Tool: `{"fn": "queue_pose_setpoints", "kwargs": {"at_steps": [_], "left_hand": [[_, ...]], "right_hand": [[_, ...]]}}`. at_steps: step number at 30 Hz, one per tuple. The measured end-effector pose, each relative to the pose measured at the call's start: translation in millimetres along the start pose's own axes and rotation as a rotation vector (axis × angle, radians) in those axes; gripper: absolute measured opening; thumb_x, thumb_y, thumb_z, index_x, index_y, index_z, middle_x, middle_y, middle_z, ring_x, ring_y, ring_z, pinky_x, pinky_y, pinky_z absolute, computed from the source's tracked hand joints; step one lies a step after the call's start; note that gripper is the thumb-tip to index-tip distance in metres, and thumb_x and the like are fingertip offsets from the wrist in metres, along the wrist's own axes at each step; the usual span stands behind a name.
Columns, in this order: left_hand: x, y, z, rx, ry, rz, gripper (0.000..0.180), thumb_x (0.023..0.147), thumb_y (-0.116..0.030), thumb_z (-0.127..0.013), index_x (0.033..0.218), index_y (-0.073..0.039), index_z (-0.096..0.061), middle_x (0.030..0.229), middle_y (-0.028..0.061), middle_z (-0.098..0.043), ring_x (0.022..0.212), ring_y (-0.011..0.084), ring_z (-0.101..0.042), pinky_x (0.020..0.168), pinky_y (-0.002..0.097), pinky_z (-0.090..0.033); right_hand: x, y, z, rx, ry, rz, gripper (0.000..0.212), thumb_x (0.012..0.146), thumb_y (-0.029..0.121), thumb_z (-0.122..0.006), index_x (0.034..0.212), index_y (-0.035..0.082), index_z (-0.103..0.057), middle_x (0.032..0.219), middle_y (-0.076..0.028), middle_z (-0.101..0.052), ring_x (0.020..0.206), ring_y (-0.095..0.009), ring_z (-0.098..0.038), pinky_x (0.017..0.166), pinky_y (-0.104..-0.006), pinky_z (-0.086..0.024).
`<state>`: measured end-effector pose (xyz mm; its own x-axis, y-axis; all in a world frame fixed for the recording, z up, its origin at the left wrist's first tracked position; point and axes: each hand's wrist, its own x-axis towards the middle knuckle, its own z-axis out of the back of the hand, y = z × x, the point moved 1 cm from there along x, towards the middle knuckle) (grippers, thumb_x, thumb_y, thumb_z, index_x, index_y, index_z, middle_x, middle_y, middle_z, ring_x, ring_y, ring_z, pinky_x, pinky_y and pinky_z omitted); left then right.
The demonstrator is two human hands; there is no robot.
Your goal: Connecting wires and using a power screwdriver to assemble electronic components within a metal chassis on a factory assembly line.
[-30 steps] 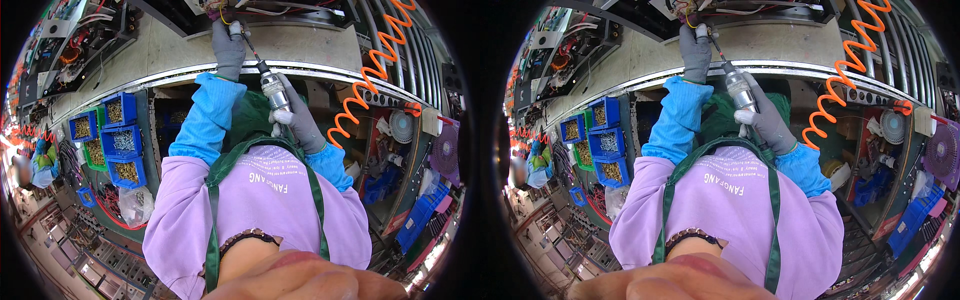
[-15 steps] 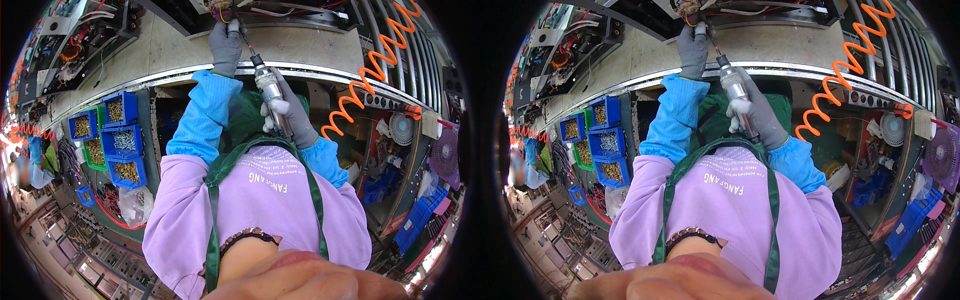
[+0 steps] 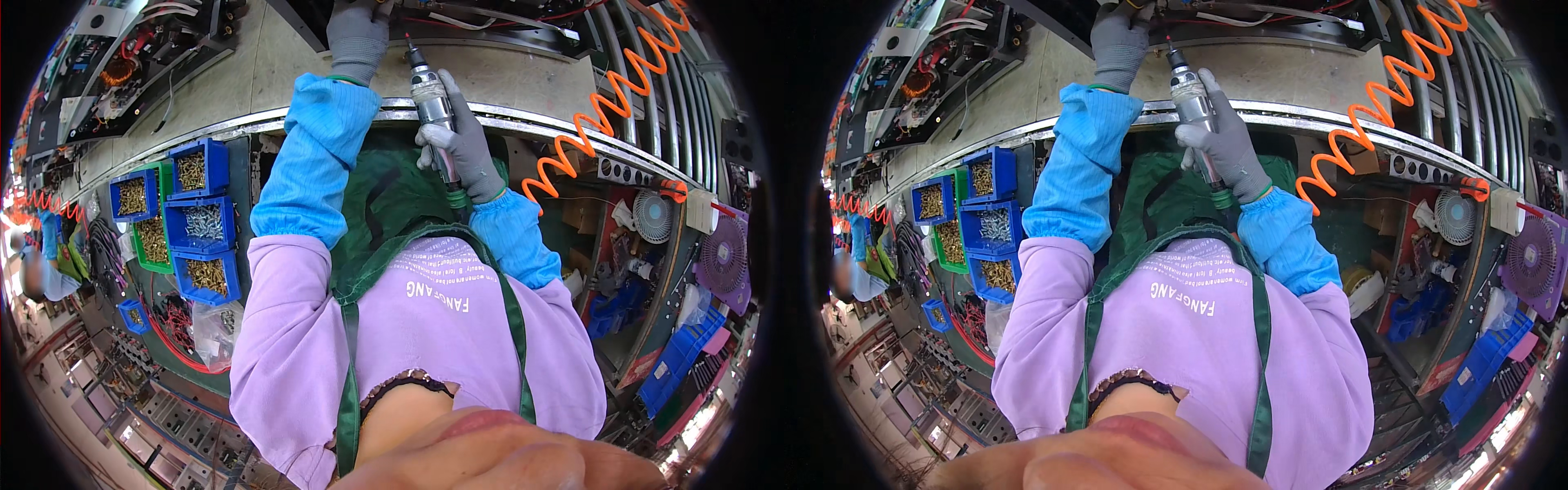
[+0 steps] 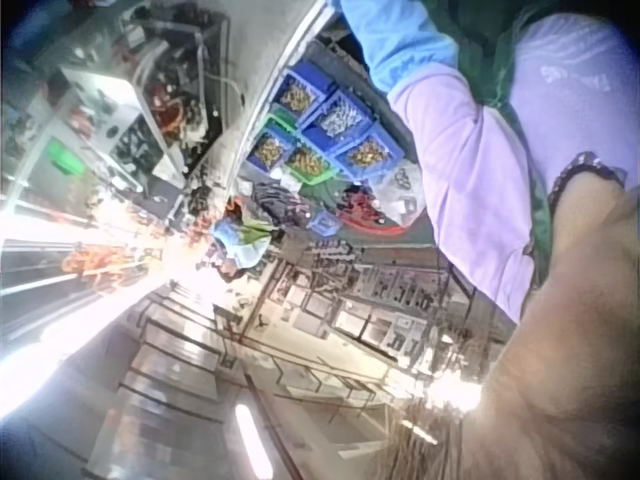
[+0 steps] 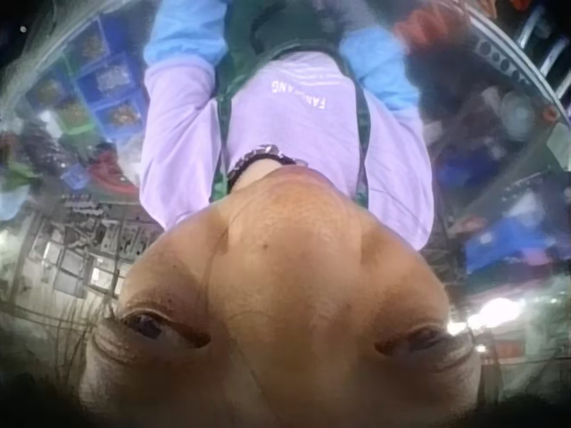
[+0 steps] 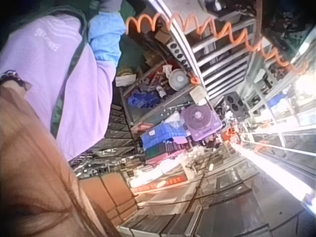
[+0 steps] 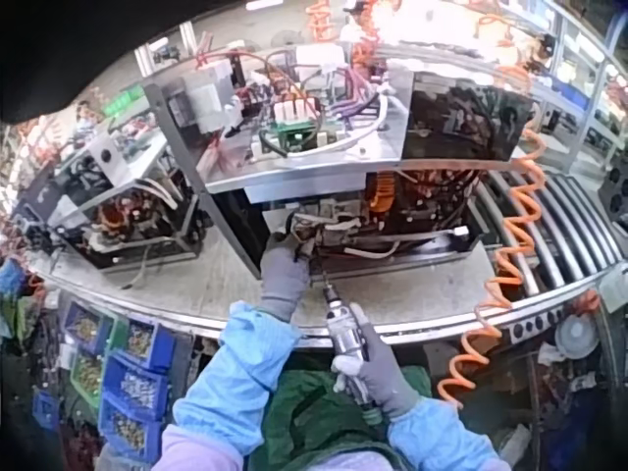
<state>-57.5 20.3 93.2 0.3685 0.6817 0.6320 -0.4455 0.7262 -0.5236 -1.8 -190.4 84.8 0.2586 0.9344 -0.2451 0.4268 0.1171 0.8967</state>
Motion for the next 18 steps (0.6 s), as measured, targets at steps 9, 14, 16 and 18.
{"fn": "queue_pose_setpoints", "kwargs": {"at_steps": [9, 14, 16, 18], "left_hand": [[18, -1, 12, 0.553, 0.214, -0.16, 0.02, 0.074, -0.018, -0.061, 0.091, -0.009, -0.061, 0.095, 0.0152, -0.057, 0.084, 0.0346, -0.058, 0.066, 0.0433, -0.05], [24, 22, 13, -0.032, 0.055, -0.384, 0.025, 0.07, -0.019, -0.065, 0.091, -0.007, -0.06, 0.109, 0.0193, -0.054, 0.099, 0.0366, -0.054, 0.076, 0.042, -0.05], [31, 17, 18, 0.107, 0.12, -0.4, 0.026, 0.071, -0.021, -0.066, 0.093, -0.008, -0.061, 0.109, 0.0194, -0.054, 0.099, 0.0369, -0.054, 0.08, 0.042, -0.049], [32, 14, 18, 0.244, 0.186, -0.414, 0.027, 0.071, -0.022, -0.066, 0.094, -0.008, -0.062, 0.108, 0.0196, -0.055, 0.099, 0.0371, -0.054, 0.084, 0.042, -0.047]], "right_hand": [[7, -10, -3, 0.081, 0.001, 0.011, 0.083, 0.076, 0.012, -0.058, 0.146, 0.017, -0.013, 0.078, -0.014, -0.056, 0.05, -0.019, -0.057, 0.048, -0.0316, -0.052], [-3, -2, -24, 0.575, 0.138, -0.008, 0.073, 0.086, 0.029, -0.053, 0.145, 0.018, -0.011, 0.079, -0.016, -0.056, 0.051, -0.019, -0.057, 0.049, -0.0367, -0.053], [-1, 0, -27, 0.515, 0.114, 0.002, 0.074, 0.086, 0.027, -0.054, 0.145, 0.018, -0.01, 0.078, -0.016, -0.056, 0.051, -0.019, -0.057, 0.049, -0.0364, -0.053], [0, -2, -28, 0.399, 0.069, 0.012, 0.077, 0.084, 0.023, -0.053, 0.146, 0.017, -0.008, 0.077, -0.016, -0.055, 0.05, -0.019, -0.057, 0.048, -0.0342, -0.053]]}}
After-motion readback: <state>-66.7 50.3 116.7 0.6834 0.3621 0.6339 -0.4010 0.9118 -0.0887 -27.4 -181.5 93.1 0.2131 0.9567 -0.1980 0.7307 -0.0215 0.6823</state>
